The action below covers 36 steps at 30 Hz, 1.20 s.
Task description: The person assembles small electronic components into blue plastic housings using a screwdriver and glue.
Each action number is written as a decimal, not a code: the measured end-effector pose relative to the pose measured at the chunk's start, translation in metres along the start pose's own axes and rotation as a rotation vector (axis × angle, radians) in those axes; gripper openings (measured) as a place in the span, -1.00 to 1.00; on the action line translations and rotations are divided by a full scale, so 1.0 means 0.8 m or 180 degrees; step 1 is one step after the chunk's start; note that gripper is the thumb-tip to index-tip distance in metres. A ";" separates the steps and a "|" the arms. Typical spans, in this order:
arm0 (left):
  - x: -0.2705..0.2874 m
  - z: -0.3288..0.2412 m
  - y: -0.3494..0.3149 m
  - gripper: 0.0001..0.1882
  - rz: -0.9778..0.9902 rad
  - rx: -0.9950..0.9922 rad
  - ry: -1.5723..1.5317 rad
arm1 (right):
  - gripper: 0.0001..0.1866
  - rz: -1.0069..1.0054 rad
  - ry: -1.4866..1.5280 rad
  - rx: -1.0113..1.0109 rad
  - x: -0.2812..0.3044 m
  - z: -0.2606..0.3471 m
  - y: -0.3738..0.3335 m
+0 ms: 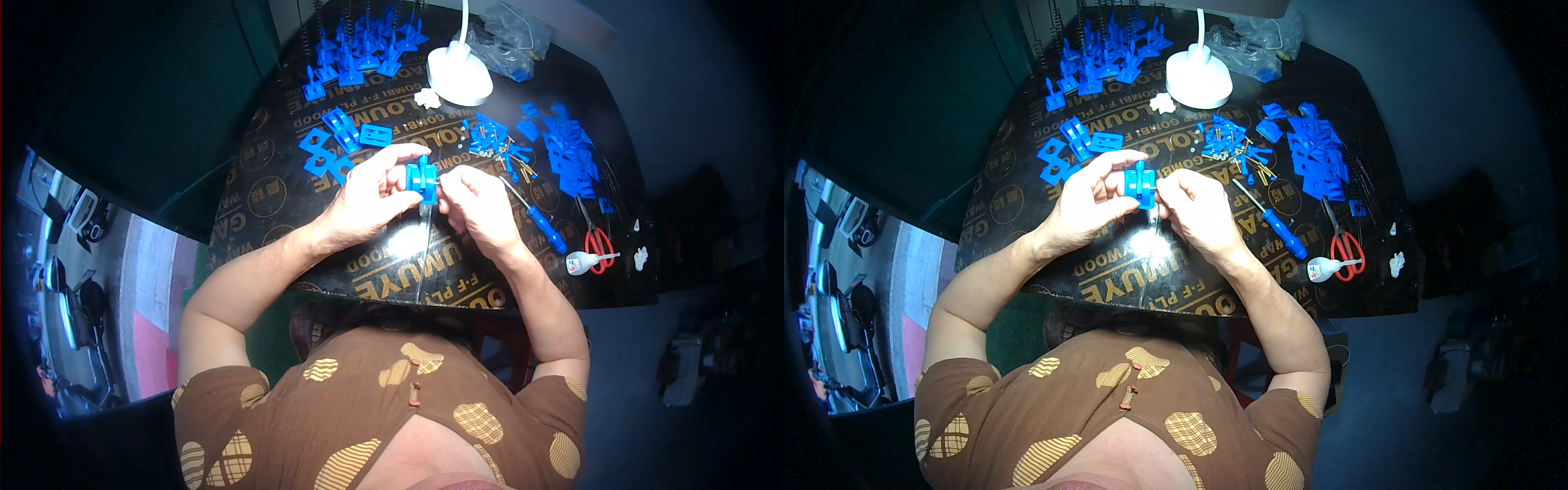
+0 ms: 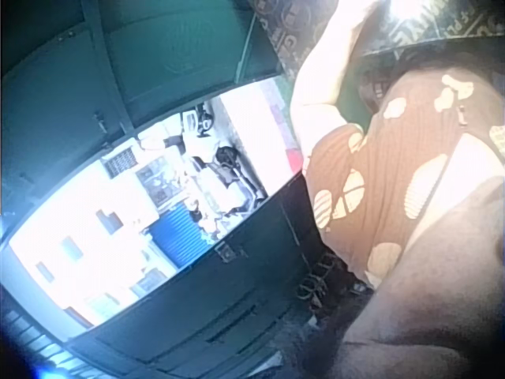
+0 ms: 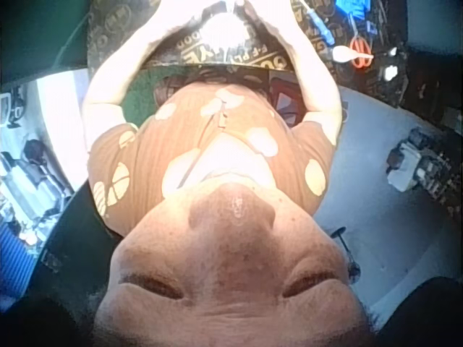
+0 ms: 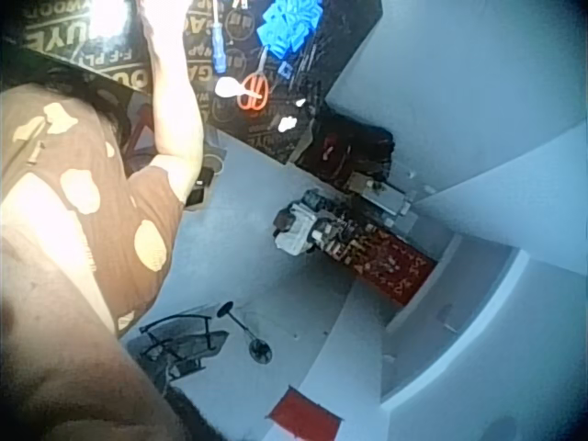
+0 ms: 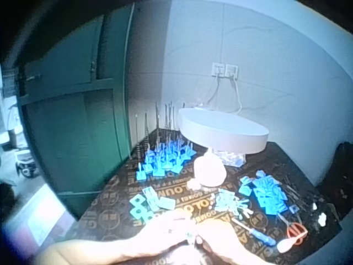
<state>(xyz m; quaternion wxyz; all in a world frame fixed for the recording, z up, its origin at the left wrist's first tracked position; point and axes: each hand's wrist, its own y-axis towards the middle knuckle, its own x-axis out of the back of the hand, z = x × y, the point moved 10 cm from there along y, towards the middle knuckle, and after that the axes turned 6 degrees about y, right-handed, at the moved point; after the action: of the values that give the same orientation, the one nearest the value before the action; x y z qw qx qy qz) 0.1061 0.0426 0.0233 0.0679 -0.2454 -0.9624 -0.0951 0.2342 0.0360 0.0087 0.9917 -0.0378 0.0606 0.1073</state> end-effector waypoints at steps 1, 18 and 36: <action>0.000 0.000 0.000 -0.46 -0.0003 -0.0002 0.0002 | -0.77 0.0003 -0.0001 0.0002 0.001 -0.002 0.001; -0.001 0.004 0.001 -0.47 -0.0102 -0.0053 0.0012 | -0.70 -0.0228 -0.1073 0.0476 0.006 0.012 0.003; 0.003 0.003 0.001 -0.45 -0.0045 -0.0011 0.0008 | -0.91 0.0004 -0.1744 0.1314 -0.015 0.038 -0.009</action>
<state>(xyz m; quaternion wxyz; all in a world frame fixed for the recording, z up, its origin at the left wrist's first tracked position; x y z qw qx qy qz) 0.1047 0.0451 0.0218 0.0681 -0.2386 -0.9638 -0.0975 0.2274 0.0293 0.0405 0.9578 0.1940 -0.1876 0.0995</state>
